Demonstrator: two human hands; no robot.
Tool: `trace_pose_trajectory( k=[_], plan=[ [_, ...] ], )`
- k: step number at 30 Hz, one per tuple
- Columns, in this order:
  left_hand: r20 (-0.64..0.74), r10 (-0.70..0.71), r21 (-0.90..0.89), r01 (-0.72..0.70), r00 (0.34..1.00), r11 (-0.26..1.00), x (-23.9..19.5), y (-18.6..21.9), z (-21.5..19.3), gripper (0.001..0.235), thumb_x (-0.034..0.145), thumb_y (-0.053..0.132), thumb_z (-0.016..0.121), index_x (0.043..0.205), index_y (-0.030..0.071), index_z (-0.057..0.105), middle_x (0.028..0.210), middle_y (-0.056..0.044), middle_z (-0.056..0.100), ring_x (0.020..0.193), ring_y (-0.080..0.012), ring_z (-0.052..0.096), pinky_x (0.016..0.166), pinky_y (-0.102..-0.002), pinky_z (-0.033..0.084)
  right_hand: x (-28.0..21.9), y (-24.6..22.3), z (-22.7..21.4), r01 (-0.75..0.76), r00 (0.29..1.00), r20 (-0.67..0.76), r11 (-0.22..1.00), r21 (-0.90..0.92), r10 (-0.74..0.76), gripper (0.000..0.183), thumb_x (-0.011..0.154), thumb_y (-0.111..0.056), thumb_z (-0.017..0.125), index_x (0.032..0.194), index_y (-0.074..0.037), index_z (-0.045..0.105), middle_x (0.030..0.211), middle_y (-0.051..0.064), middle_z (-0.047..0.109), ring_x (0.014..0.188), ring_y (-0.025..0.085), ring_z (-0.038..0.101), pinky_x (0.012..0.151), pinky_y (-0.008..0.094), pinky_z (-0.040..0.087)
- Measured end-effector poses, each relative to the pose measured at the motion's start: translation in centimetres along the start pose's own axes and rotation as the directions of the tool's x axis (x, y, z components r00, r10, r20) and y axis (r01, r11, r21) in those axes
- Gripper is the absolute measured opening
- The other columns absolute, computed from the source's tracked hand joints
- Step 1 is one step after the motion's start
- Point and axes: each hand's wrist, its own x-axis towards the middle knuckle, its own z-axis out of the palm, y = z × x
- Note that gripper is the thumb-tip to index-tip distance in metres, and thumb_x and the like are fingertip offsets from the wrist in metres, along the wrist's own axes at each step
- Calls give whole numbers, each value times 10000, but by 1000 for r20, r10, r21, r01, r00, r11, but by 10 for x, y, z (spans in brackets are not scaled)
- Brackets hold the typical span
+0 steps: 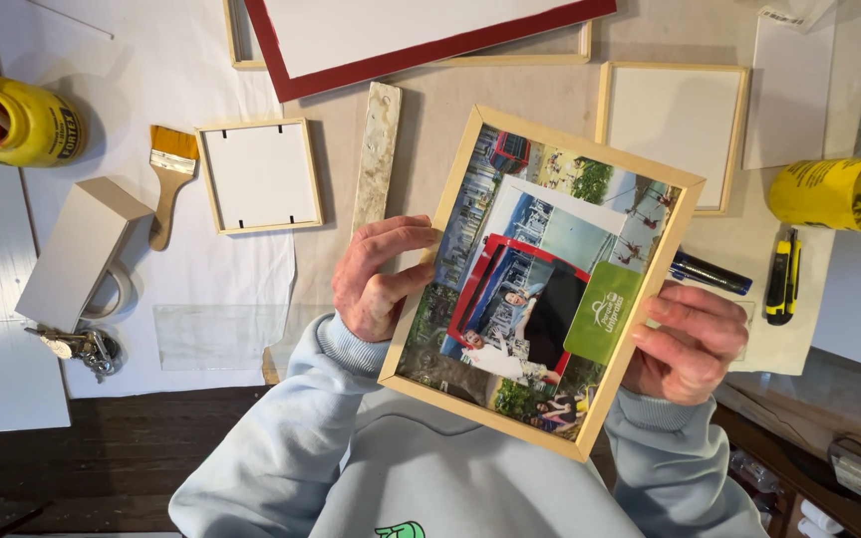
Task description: Assembling art pieces into small wooden frames using a stapler and cleaning tools.
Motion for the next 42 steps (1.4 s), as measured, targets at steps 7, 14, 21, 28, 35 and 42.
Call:
trace_pose_trajectory(
  k=[7, 14, 21, 28, 35, 42],
  plan=[
    [-27, -36, -22, 35, 999, 999, 1, 1, 0, 199, 900, -14, 794, 923, 64, 612, 1146, -180, 721, 1124, -379, 741, 976, -492, 676, -5, -1, -14, 11, 1000, 12, 1000, -9, -11, 362, 853, -153, 942, 1059, -209, 649, 1188, 0, 666, 1091, 196, 642, 968, 360, 608],
    [-89, 0, -19, -2, 996, 1000, 5, 11, -1, 233, 881, 50, 818, 922, 84, 591, 1137, -159, 721, 1102, -365, 755, 974, -488, 684, 0, -1, -21, 129, 991, 8, 982, 141, -131, 279, 894, -103, 843, 1089, -184, 660, 1182, 58, 714, 997, 181, 721, 922, 350, 690],
    [-106, -8, -45, 3, 994, 999, 0, 13, 0, 211, 905, -1, 781, 929, 87, 592, 1138, -157, 717, 1099, -356, 753, 979, -487, 671, -4, -5, -28, 67, 995, 59, 986, 154, -76, 270, 885, -139, 848, 1085, -200, 677, 1182, 47, 699, 1095, 191, 688, 988, 402, 684],
    [-112, -134, -97, 123, 985, 988, -2, 21, 3, 317, 847, 31, 859, 944, 109, 568, 1155, -128, 666, 1105, -328, 723, 994, -506, 675, 6, -11, -27, 7, 997, 81, 992, 130, -18, 275, 894, -156, 856, 1087, -224, 673, 1186, 5, 651, 1191, 169, 605, 1044, 455, 667],
    [-94, -178, -86, 170, 980, 982, 3, 17, 4, 345, 872, 131, 890, 1037, 130, 587, 1249, -121, 711, 1112, -234, 750, 957, -376, 690, 10, -29, -40, 127, 987, 88, 986, 104, -136, 285, 913, -126, 854, 1115, -270, 714, 1178, 7, 696, 1148, 164, 675, 1029, 387, 666],
    [-12, -161, -148, 158, 987, 976, 19, 20, -7, 235, 915, 129, 843, 1054, 63, 665, 1246, -201, 743, 1111, -296, 791, 950, -394, 723, 35, -40, -46, 214, 961, 163, 973, 82, -225, 203, 903, -179, 830, 1035, -282, 715, 1046, -26, 669, 1005, 119, 606, 845, 366, 606]
  ],
)
